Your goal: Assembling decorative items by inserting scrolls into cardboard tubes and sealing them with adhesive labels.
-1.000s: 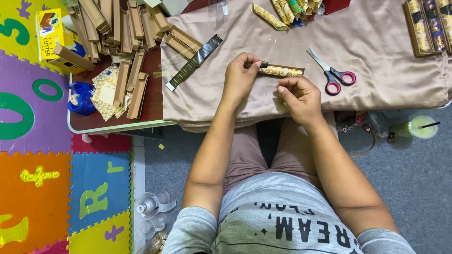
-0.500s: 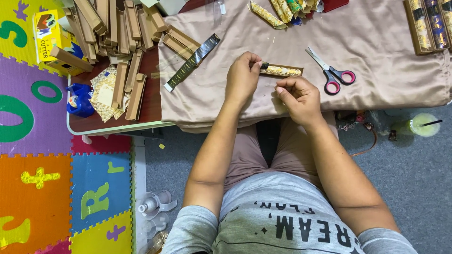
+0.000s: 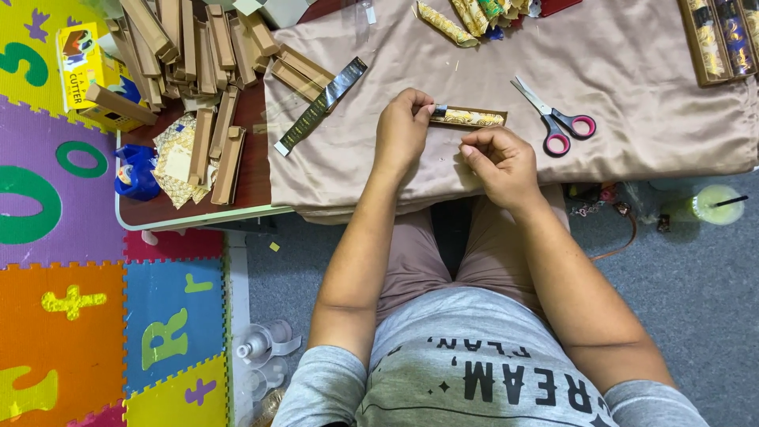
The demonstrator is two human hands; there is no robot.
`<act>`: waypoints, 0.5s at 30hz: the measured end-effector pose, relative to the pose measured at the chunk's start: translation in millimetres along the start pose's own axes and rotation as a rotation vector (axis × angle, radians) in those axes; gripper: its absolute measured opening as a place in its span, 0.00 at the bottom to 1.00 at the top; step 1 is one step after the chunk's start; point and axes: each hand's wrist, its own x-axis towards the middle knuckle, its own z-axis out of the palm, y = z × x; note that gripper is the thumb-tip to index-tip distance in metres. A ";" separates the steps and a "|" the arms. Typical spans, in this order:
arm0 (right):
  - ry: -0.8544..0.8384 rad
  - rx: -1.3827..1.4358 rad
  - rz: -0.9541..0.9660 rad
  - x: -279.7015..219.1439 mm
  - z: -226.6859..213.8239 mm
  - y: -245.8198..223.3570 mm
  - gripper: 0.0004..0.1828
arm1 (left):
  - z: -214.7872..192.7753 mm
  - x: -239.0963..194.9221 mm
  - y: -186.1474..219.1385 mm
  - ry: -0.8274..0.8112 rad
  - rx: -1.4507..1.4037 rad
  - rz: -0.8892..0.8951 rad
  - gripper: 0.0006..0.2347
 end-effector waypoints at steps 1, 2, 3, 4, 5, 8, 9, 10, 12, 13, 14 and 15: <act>0.001 0.000 0.000 -0.2 -0.1 0.2 0.07 | -0.5 -1.2 2.1 -0.001 0.001 0.000 0.05; 0.001 -0.003 -0.003 -0.4 0.0 0.4 0.07 | -1.1 -2.3 4.1 0.000 -0.004 -0.002 0.05; -0.001 -0.006 -0.006 -0.7 0.3 0.7 0.07 | -1.9 -3.8 5.8 0.001 -0.010 -0.005 0.05; -0.002 -0.006 -0.005 -0.6 0.2 0.6 0.07 | -2.3 -4.3 7.8 0.002 -0.009 -0.006 0.05; -0.003 -0.010 -0.005 -0.6 0.0 0.5 0.07 | -2.6 -4.9 9.8 0.002 -0.004 -0.009 0.05; -0.007 -0.016 -0.007 -0.1 -0.4 -0.3 0.07 | -2.9 -6.1 11.8 0.002 0.008 -0.006 0.05; -0.009 -0.017 -0.012 0.1 -0.8 -0.7 0.06 | -2.6 -6.4 12.1 0.000 0.016 -0.001 0.05; -0.008 -0.018 -0.011 0.3 -1.2 -1.1 0.06 | -3.1 -6.3 12.5 -0.001 0.015 0.000 0.05; -0.010 -0.035 -0.016 0.7 -1.8 -1.6 0.06 | -4.2 -5.9 13.3 -0.003 0.044 0.008 0.05; -0.010 -0.035 -0.015 0.4 -2.2 -0.8 0.06 | -4.8 -6.5 14.6 -0.003 0.044 0.007 0.05; -0.010 -0.035 -0.017 0.2 -2.4 0.1 0.06 | -5.5 -7.2 15.9 -0.001 0.057 0.017 0.04; -0.010 -0.036 -0.020 0.4 -2.6 0.9 0.06 | -6.3 -7.6 17.2 0.003 0.069 0.026 0.04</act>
